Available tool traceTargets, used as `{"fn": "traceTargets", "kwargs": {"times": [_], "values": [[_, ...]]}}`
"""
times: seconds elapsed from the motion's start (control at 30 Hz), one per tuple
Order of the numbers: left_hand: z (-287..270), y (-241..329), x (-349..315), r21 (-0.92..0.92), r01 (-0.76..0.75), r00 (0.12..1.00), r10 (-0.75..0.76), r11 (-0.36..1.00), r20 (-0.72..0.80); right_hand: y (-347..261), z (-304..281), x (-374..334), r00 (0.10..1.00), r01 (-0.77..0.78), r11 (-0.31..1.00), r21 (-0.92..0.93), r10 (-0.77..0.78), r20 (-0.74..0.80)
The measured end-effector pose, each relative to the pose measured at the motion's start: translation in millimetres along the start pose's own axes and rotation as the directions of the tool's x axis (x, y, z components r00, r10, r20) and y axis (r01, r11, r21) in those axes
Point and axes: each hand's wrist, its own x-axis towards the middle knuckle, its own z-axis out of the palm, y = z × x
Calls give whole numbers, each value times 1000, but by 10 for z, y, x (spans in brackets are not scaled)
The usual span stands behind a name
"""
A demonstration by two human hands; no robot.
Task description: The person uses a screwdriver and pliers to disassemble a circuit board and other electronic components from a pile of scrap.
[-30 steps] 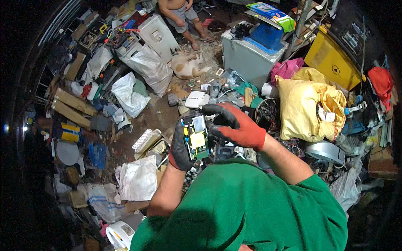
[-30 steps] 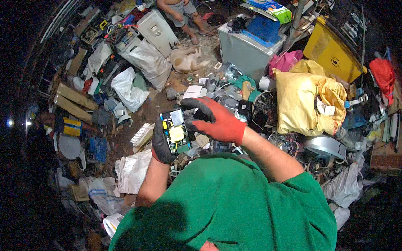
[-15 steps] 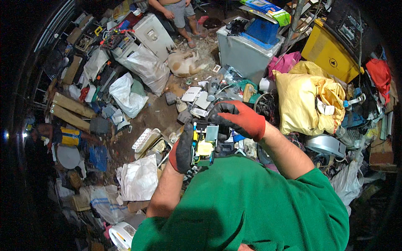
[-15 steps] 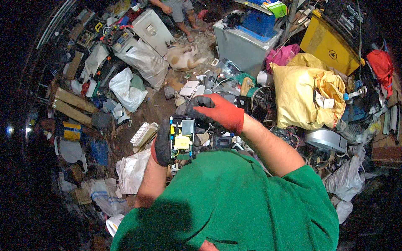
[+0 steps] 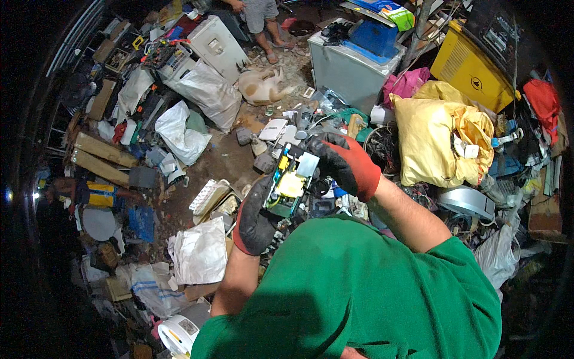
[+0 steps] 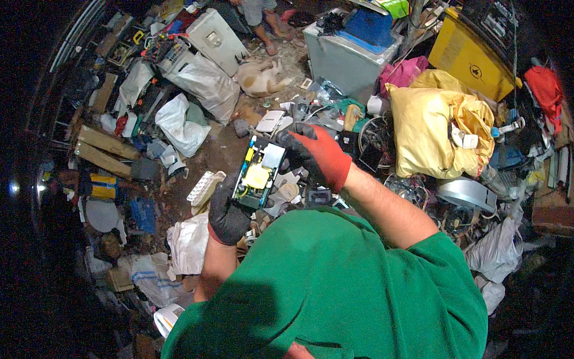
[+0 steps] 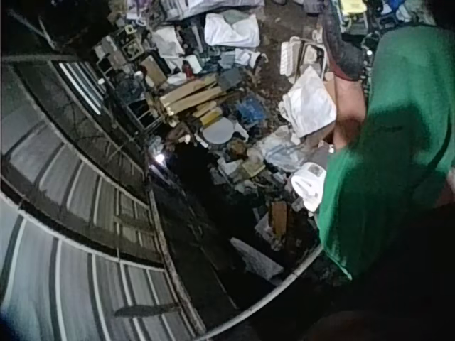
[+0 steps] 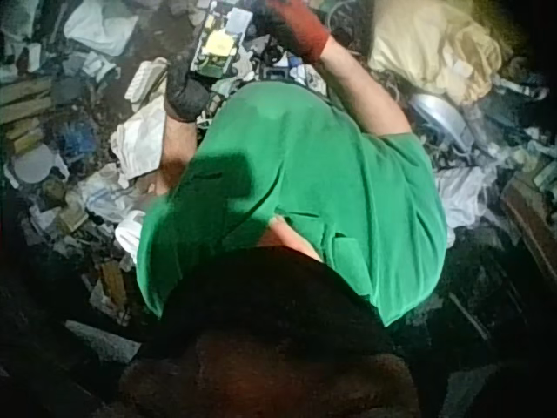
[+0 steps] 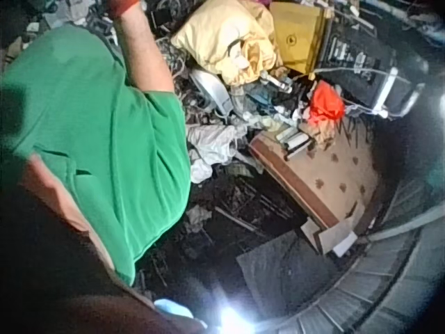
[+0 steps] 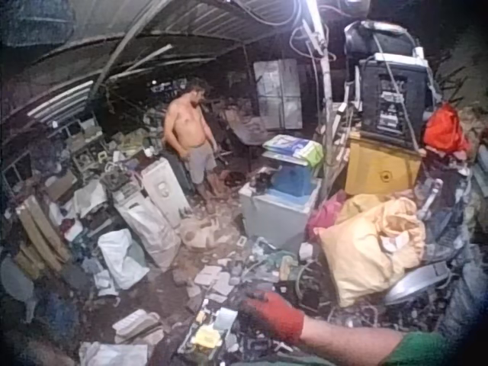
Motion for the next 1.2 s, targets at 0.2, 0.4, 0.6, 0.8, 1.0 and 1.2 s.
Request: {"fn": "traceTargets", "kwargs": {"times": [0.2,0.4,0.6,0.8,1.0,1.2], "values": [[85,-1,-108,310,-118,993,116,943,25,78,32,35,969,-211,777,593,244,25],[133,2,-204,555,-119,988,153,823,-15,260,73,-36,973,-176,814,554,230,-28],[158,-40,-240,636,-216,966,259,741,27,391,142,-141,948,-297,783,547,309,72],[105,-45,-256,641,-205,974,221,740,56,529,279,-247,821,-512,319,798,455,344],[79,-174,-195,698,-322,941,297,640,162,716,379,-360,743,-585,173,792,506,437],[101,-182,-200,876,-286,892,442,387,96,676,494,-432,789,-615,583,531,439,431]]}}
